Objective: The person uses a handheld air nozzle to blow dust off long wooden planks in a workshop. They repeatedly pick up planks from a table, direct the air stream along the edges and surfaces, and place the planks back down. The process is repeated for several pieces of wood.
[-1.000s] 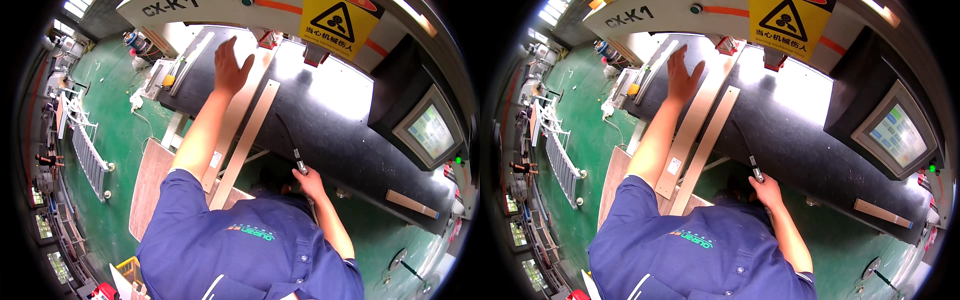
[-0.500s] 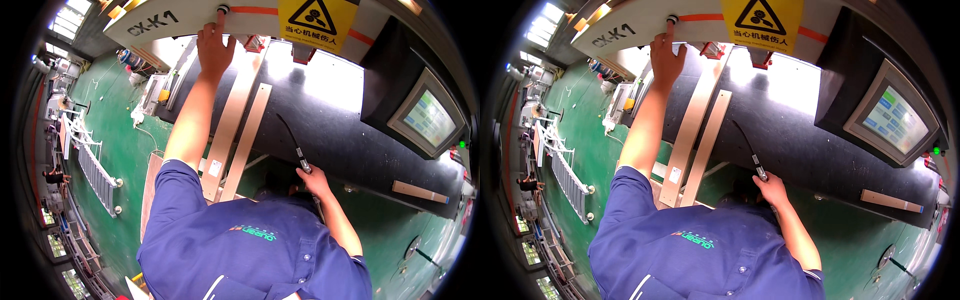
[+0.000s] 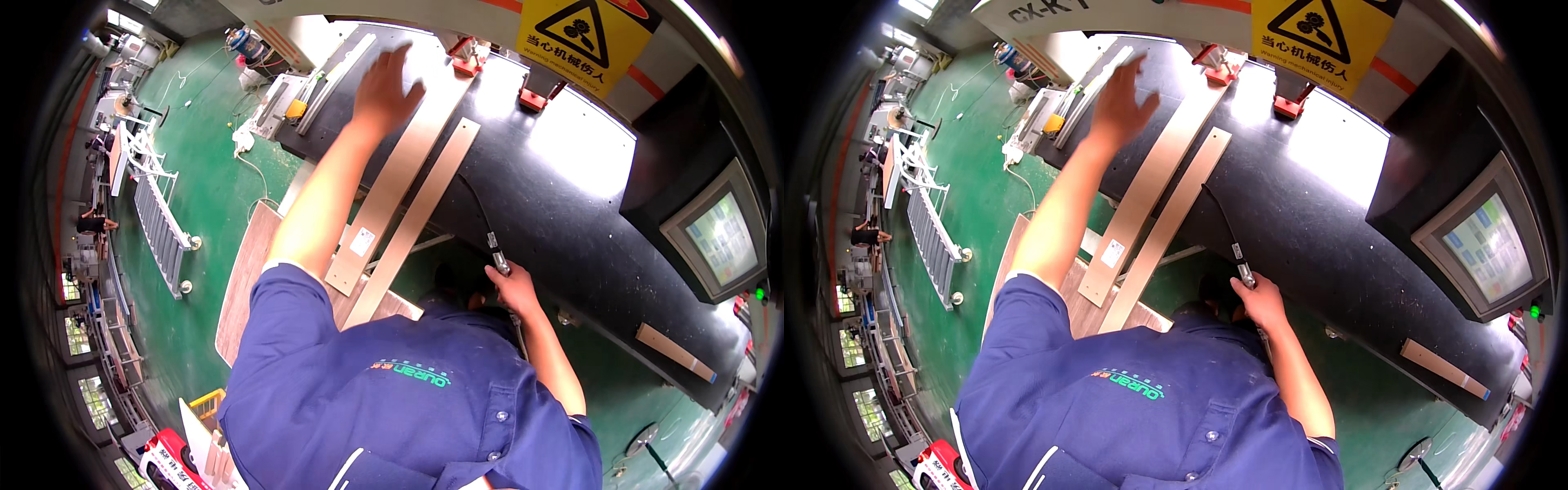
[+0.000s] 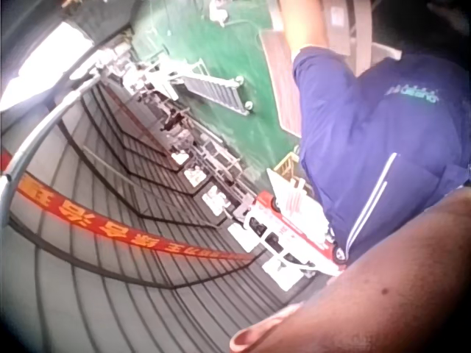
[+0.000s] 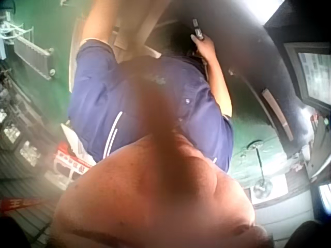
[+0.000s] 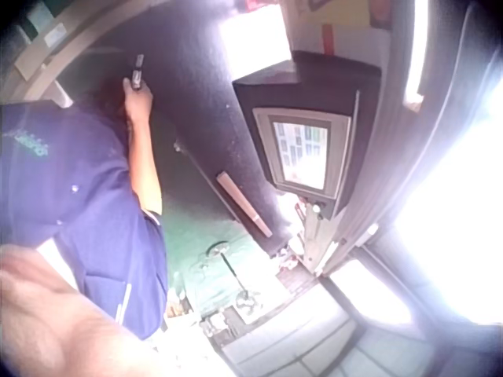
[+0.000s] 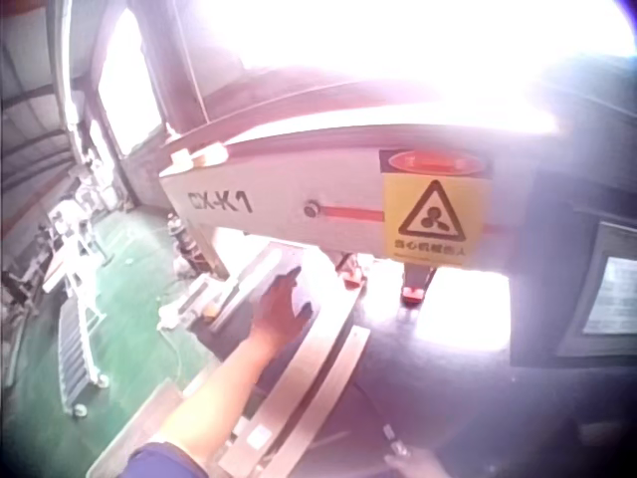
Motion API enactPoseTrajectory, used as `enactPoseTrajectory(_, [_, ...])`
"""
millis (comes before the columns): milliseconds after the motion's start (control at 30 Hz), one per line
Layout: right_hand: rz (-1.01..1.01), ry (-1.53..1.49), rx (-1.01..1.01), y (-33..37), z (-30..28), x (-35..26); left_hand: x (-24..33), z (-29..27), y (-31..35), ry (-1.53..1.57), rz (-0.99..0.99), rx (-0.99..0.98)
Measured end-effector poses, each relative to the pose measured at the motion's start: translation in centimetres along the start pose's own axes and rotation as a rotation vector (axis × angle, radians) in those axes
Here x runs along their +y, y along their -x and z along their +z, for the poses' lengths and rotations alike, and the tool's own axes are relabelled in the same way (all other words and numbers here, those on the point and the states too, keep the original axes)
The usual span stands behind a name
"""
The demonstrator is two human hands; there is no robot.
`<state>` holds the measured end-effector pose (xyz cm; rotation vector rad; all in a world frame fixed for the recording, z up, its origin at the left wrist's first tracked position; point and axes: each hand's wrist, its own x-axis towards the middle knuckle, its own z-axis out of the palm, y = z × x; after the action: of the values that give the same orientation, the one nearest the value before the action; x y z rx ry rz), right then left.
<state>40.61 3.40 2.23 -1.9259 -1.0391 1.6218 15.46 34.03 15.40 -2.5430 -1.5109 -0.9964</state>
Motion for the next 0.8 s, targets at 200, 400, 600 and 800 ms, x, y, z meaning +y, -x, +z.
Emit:
enactPoseTrajectory(200, [0.023,-0.047,0.032,0.6,-1.6,-0.3,-5.4,5.3,15.4,-0.035,-0.297,-0.527])
enactPoseTrajectory(400, [0.045,-0.093,0.044,0.2,-3.1,1.6,-4.5,7.8,22.4,-0.158,-0.249,-0.362])
enactPoseTrajectory(600, [0.024,-0.071,0.053,1.0,-4.5,2.4,-3.7,7.9,22.6,-0.164,-0.278,-0.306])
enactPoseTrajectory(800, [0.0,-0.041,0.068,0.2,-6.0,5.0,-3.2,7.9,22.4,-0.21,-0.305,-0.329])
